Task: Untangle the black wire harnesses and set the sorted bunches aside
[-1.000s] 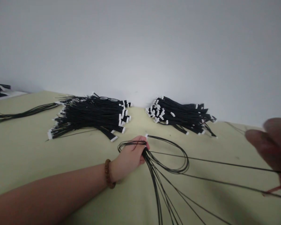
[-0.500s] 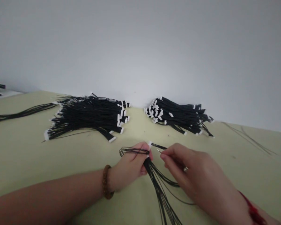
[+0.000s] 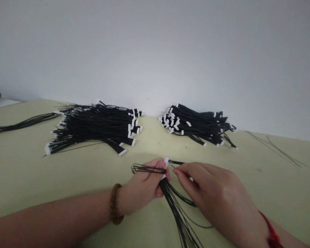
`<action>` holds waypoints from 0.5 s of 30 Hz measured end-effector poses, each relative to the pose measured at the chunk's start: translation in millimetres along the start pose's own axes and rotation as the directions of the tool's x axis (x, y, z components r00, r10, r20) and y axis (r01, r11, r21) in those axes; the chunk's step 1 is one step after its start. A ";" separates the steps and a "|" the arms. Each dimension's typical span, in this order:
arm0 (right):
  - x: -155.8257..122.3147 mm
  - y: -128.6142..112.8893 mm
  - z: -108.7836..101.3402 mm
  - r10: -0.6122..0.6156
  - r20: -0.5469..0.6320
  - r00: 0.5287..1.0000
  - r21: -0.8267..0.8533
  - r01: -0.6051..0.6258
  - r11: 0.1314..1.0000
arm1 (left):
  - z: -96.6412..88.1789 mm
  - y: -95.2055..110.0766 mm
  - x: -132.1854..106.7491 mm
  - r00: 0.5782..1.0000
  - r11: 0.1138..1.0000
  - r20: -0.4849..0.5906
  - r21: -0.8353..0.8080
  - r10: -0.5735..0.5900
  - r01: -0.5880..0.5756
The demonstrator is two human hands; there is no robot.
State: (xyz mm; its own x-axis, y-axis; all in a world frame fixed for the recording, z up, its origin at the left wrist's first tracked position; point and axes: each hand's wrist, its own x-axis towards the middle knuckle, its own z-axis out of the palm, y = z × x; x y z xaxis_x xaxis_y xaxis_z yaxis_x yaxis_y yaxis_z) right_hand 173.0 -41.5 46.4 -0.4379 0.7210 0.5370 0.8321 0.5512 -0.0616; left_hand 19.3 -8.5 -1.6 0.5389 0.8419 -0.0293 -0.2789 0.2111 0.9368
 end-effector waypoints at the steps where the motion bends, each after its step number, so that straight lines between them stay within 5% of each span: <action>1: 0.0 -0.1 -0.2 0.000 0.000 1.000 -0.004 0.000 1.000 | -0.7 -0.6 0.1 1.000 1.000 -0.006 0.008 0.001 -0.001; 15: -1.2 0.7 1.2 -0.120 -0.053 0.991 -0.136 0.112 0.984 | 0.9 -0.5 0.9 1.000 1.000 0.003 -0.028 0.010 -0.010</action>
State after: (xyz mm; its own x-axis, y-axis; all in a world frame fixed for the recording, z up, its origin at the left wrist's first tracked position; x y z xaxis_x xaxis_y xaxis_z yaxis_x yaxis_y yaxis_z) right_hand 173.7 -41.5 44.7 -0.5160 0.6264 0.5843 0.8164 0.5661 0.1142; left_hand 20.6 -8.3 -1.8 0.5387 0.8423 -0.0189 -0.3063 0.2167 0.9269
